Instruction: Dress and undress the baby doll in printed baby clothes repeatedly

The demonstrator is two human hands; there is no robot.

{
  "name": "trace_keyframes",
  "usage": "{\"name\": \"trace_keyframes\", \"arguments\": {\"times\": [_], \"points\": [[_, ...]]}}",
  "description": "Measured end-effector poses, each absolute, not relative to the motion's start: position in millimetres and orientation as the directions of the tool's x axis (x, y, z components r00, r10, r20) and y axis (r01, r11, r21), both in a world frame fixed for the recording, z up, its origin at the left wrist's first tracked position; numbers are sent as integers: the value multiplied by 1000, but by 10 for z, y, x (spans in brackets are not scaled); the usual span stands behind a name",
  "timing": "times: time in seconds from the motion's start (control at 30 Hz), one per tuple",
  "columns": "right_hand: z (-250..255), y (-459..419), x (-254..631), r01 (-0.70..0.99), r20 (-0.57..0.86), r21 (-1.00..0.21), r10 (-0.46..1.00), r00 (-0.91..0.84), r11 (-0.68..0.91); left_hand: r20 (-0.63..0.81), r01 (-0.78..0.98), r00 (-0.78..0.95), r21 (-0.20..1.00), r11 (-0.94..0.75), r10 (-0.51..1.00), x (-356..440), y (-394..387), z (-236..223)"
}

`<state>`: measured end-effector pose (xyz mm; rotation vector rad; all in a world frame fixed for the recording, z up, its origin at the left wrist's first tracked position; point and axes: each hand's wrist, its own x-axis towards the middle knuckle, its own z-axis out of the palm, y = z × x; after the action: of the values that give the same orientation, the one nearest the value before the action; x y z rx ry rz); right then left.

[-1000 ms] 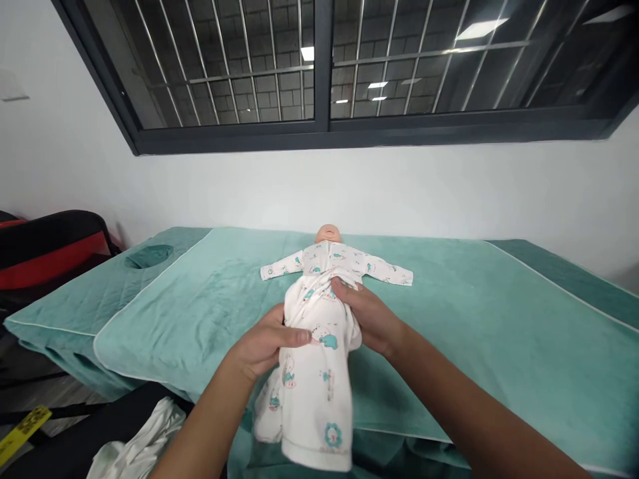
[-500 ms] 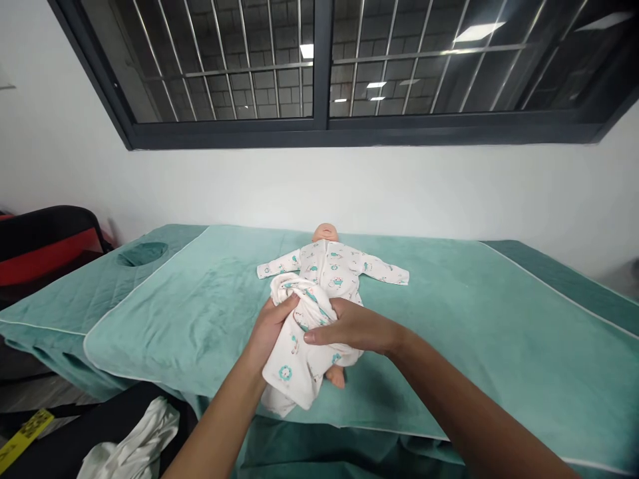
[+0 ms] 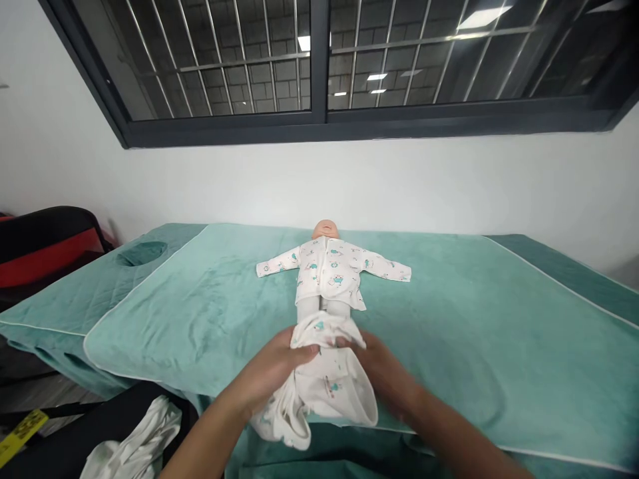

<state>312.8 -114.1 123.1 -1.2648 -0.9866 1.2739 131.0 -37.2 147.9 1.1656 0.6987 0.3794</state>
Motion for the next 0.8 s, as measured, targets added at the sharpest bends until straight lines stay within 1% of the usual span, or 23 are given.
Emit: {"name": "trace_keyframes", "arguments": {"times": [0.03, 0.1, 0.17, 0.23, 0.3, 0.4, 0.43, 0.53, 0.57, 0.6, 0.67, 0.73, 0.8], "points": [[1108, -1227, 3124, -64, -121, -991, 986, 113, -114, -292, 120, 727, 945, 304, 621, 1319, -413, 1434], [865, -1372, 3112, 27, -88, -995, 980, 178, -95, -244, 221, 715, 968, 119, 655, 1349, -479, 1333], [666, -1464, 3094, 93, -78, -990, 956, 283, -108, -203, 332, 679, 942, -49, 705, 1387, -518, 1241], [543, -1503, 3071, 103, -92, -985, 924, 372, -139, -191, 411, 645, 903, -126, 740, 1422, -532, 1188], [490, -1502, 3050, 49, -95, -991, 907, 410, -126, -178, 406, 674, 900, -158, 717, 1444, -526, 1191], [475, -1461, 3041, -122, -80, -992, 905, 418, -31, -183, 322, 775, 938, -130, 605, 1451, -464, 1286], [475, -1439, 3046, -182, -81, -983, 899, 431, -2, -206, 303, 816, 948, -97, 541, 1451, -427, 1330], [481, -1338, 3078, -309, -96, -949, 872, 479, 66, -268, 277, 922, 961, 10, 280, 1473, -275, 1456], [490, -1293, 3090, -344, -100, -935, 867, 488, 86, -273, 276, 934, 961, 24, 231, 1492, -221, 1489], [502, -1244, 3102, -376, -102, -921, 864, 493, 106, -276, 280, 932, 960, 15, 233, 1519, -171, 1515], [542, -1147, 3119, -419, -104, -898, 860, 500, 135, -260, 304, 898, 950, -72, 355, 1595, -91, 1542], [596, -1064, 3125, -416, -92, -897, 857, 507, 150, -191, 336, 840, 918, -212, 507, 1694, -42, 1526], [651, -1006, 3121, -418, -69, -894, 870, 489, 164, -85, 368, 777, 865, -342, 623, 1802, -20, 1470]]}}
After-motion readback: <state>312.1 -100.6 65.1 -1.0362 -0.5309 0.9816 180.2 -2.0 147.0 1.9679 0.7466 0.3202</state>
